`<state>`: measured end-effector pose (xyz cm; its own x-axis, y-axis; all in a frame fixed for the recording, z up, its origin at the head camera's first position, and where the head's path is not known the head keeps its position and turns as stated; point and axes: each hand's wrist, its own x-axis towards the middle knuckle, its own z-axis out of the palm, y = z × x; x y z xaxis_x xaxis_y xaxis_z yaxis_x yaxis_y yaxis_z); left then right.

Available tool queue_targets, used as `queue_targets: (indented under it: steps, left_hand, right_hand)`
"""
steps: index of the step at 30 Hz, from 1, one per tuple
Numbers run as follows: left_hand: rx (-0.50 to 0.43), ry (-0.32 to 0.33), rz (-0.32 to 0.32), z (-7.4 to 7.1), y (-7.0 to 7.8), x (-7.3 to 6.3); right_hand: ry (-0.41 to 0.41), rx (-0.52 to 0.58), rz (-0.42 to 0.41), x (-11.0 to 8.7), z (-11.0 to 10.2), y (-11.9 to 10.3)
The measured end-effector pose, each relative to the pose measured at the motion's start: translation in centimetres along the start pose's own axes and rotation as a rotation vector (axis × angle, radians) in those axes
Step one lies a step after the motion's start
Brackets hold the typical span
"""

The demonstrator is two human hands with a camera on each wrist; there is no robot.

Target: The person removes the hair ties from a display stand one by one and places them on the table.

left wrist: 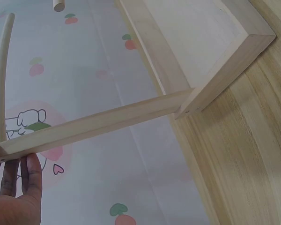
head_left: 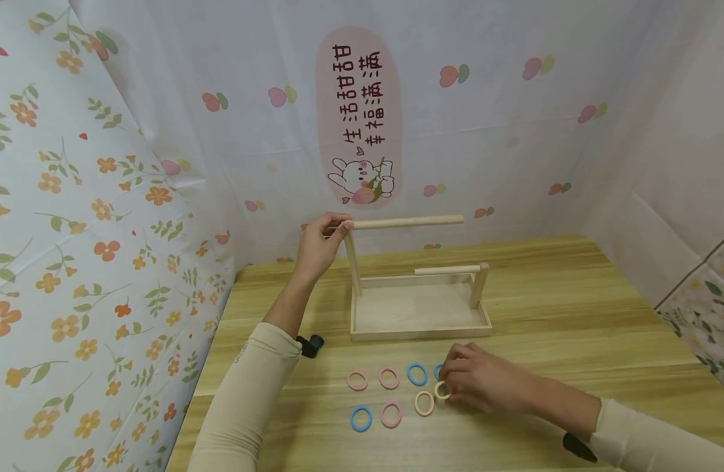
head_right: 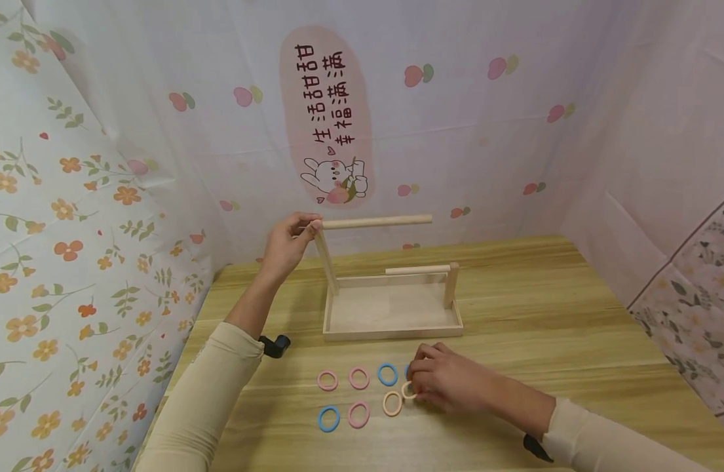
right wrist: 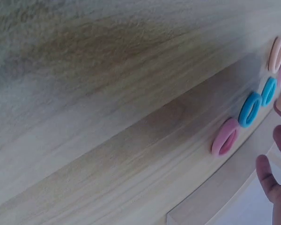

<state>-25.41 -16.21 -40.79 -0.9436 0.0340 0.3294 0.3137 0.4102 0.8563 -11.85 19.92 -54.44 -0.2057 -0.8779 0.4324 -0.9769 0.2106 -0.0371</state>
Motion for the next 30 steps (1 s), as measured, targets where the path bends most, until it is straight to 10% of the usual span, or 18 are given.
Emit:
queue_targets:
  steps: [30]
  left_hand:
    - [0.01,0.009,-0.007,0.1,0.1,0.0]
  right_hand:
    - [-0.144,0.026,0.095,-1.0,0.5,-1.2]
